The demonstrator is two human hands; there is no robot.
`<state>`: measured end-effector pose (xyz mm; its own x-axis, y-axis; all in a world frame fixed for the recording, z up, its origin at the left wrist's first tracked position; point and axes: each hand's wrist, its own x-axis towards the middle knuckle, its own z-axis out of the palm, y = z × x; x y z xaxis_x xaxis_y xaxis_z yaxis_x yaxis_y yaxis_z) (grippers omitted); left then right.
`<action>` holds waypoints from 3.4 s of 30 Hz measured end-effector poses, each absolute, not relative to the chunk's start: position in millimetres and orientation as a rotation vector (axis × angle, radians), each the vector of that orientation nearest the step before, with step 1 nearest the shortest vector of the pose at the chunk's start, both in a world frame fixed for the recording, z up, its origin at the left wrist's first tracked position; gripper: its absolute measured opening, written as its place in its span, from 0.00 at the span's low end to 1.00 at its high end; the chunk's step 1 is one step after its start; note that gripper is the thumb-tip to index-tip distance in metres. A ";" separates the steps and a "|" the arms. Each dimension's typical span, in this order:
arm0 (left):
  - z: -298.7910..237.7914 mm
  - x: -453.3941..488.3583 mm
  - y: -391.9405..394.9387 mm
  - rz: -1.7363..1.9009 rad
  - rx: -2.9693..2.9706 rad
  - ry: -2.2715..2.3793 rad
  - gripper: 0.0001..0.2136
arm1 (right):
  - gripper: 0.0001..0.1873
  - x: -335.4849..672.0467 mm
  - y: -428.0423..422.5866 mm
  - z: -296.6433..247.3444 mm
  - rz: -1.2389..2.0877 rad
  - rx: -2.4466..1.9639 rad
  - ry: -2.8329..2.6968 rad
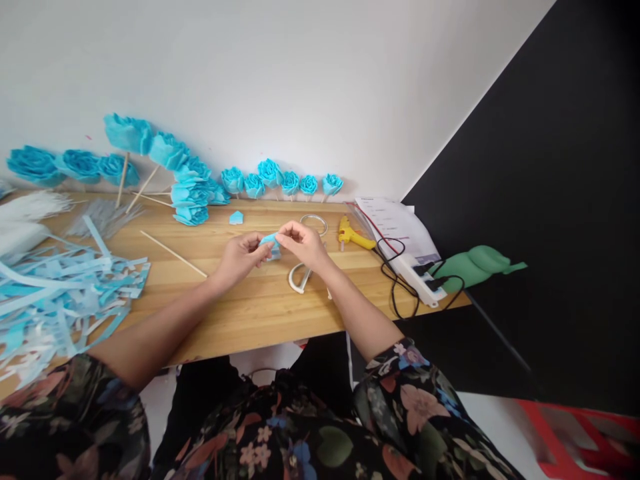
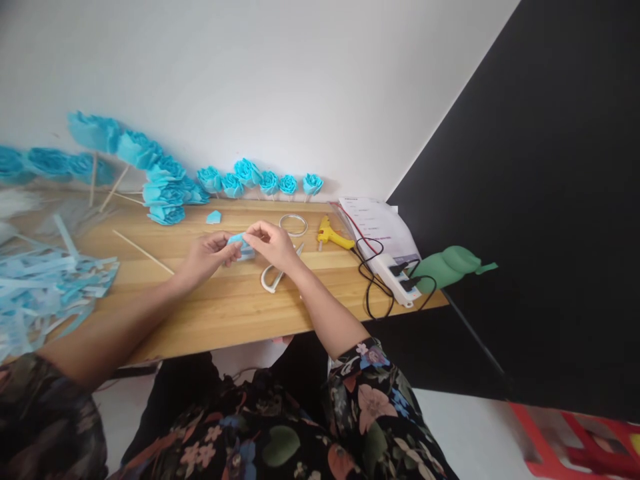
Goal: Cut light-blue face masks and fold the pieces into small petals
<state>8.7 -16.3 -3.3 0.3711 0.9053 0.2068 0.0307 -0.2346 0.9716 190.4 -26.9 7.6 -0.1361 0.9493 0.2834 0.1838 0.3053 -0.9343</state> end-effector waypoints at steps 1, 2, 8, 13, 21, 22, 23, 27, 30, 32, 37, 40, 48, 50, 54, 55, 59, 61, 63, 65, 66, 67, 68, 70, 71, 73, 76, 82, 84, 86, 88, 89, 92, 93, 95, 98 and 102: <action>-3.5 8.8 -16.2 1.038 1.585 0.864 0.17 | 0.14 190.7 -26.7 8.0 0.971 -1.065 -1.551; -3.6 8.9 -16.3 1.033 1.588 0.869 0.16 | 0.14 190.9 -26.5 8.4 0.990 -1.059 -1.538; -3.0 7.8 -17.1 1.016 1.617 0.871 0.16 | 0.14 191.6 -25.5 9.4 1.042 -1.038 -1.503; -0.4 8.9 -19.3 1.002 1.578 0.856 0.18 | 0.14 191.0 -24.4 6.2 1.019 -1.048 -1.513; -1.5 9.6 -17.3 0.996 1.504 0.861 0.20 | 0.15 188.9 -25.8 4.4 0.991 -1.035 -1.539; -1.8 9.4 -16.5 1.005 1.497 0.861 0.20 | 0.15 189.2 -26.8 6.5 1.001 -1.032 -1.528; -2.0 9.1 -15.7 1.018 1.491 0.862 0.20 | 0.16 189.7 -27.9 8.8 1.011 -1.032 -1.518; -0.1 8.1 -14.6 1.069 1.481 0.860 0.18 | 0.20 192.4 -29.8 13.6 1.050 -1.058 -1.515; 2.0 8.1 -15.3 1.083 1.474 0.850 0.18 | 0.21 193.5 -27.3 8.9 1.092 -1.046 -1.536; 2.1 8.2 -15.6 1.080 1.469 0.848 0.18 | 0.21 193.6 -25.5 5.2 1.105 -1.025 -1.551; -1.0 8.0 -14.7 1.066 1.486 0.862 0.18 | 0.17 193.2 -26.6 6.5 1.105 -0.999 -1.551; -1.9 7.7 -14.7 1.057 1.501 0.876 0.18 | 0.16 193.7 -27.8 9.4 1.071 -1.051 -1.607; 2.4 7.2 -15.7 1.029 1.505 0.849 0.18 | 0.16 192.7 -28.9 6.8 0.921 -1.105 -1.683; 3.1 6.5 -15.9 1.025 1.531 0.875 0.17 | 0.15 192.8 -28.1 6.3 0.874 -1.112 -1.717; 4.0 5.2 -14.7 1.076 1.571 0.926 0.14 | 0.15 205.6 -19.3 14.4 0.788 -1.115 -1.662; 3.7 5.0 -13.9 1.093 1.571 0.936 0.14 | 0.16 211.8 -16.9 18.9 0.757 -1.142 -1.568; -0.3 5.4 -10.3 1.123 1.557 0.966 0.13 | 0.15 239.2 -17.7 40.3 0.584 -1.238 -1.424; -2.7 6.0 -9.2 1.126 1.545 0.969 0.12 | 0.13 249.9 -25.9 46.5 0.529 -1.269 -1.484; -3.6 6.7 -9.1 1.134 1.538 0.965 0.11 | 0.12 257.6 -37.2 45.8 0.473 -1.344 -1.567; -2.9 7.6 -10.2 1.142 1.539 0.962 0.10 | 0.10 262.4 -49.1 38.4 0.380 -1.493 -1.658; -2.2 8.1 -11.1 1.148 1.539 0.962 0.10 | 0.09 263.4 -54.4 33.0 0.323 -1.588 -1.703; -1.5 8.5 -12.0 1.151 1.539 0.960 0.09 | 0.08 263.4 -59.0 27.2 0.280 -1.687 -1.751; -0.9 8.9 -12.8 1.152 1.538 0.957 0.09 | 0.08 262.4 -62.8 21.3 0.244 -1.779 -1.788; -0.5 9.3 -14.0 1.152 1.537 0.948 0.08 | 0.08 257.6 -67.7 10.8 0.202 -1.923 -1.853; -0.7 9.4 -14.2 1.153 1.538 0.943 0.08 | 0.09 254.0 -68.9 6.7 0.178 -1.969 -1.887; -2.0 9.3 -14.0 1.162 1.545 0.935 0.08 | 0.10 245.6 -69.4 1.1 0.095 -2.055 -1.917; -4.7 9.0 -12.7 1.172 1.564 0.919 0.08 | 0.13 233.6 -68.1 -3.1 -0.059 -2.163 -1.906; -6.9 9.6 -13.2 1.164 1.572 0.886 0.11 | 0.15 224.2 -68.1 -8.8 -0.225 -2.197 -1.883; -6.8 9.9 -13.7 1.162 1.576 0.890 0.12 | 0.16 225.4 -68.0 -10.6 -0.221 -2.195 -1.867; -6.7 9.8 -13.7 1.159 1.575 0.900 0.12 | 0.17 227.6 -67.1 -12.2 -0.188 -2.212 -1.841; -6.3 9.5 -13.4 1.155 1.564 0.903 0.12 | 0.16 229.8 -65.5 -14.0 -0.137 -2.235 -1.809; -5.9 9.3 -13.4 1.152 1.557 0.903 0.12 | 0.16 230.9 -64.7 -14.9 -0.113 -2.243 -1.791; -3.7 9.2 -15.2 1.146 1.537 0.901 0.10 | 0.16 233.9 -62.6 -17.1 -0.053 -2.249 -1.739; -2.4 9.5 -16.6 1.142 1.534 0.897 0.10 | 0.15 235.1 -62.1 -17.5 -0.035 -2.245 -1.716; 0.4 10.4 -20.3 1.128 1.524 0.879 0.10 | 0.15 237.9 -61.7 -17.5 0.019 -2.231 -1.657; 4.5 12.4 -26.2 1.096 1.494 0.822 0.12 | 0.14 241.6 -63.7 -16.4 0.094 -2.156 -1.532; 6.7 14.7 -31.3 1.037 1.450 0.749 0.14 | 0.15 235.6 -75.3 -12.5 0.023 -1.793 -1.414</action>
<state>14.7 -31.3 6.7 0.4068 0.8951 0.1826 -0.1076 -0.1516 0.9826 235.6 -75.3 -12.5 0.3657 0.8116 0.4555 0.7964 -0.0196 -0.6045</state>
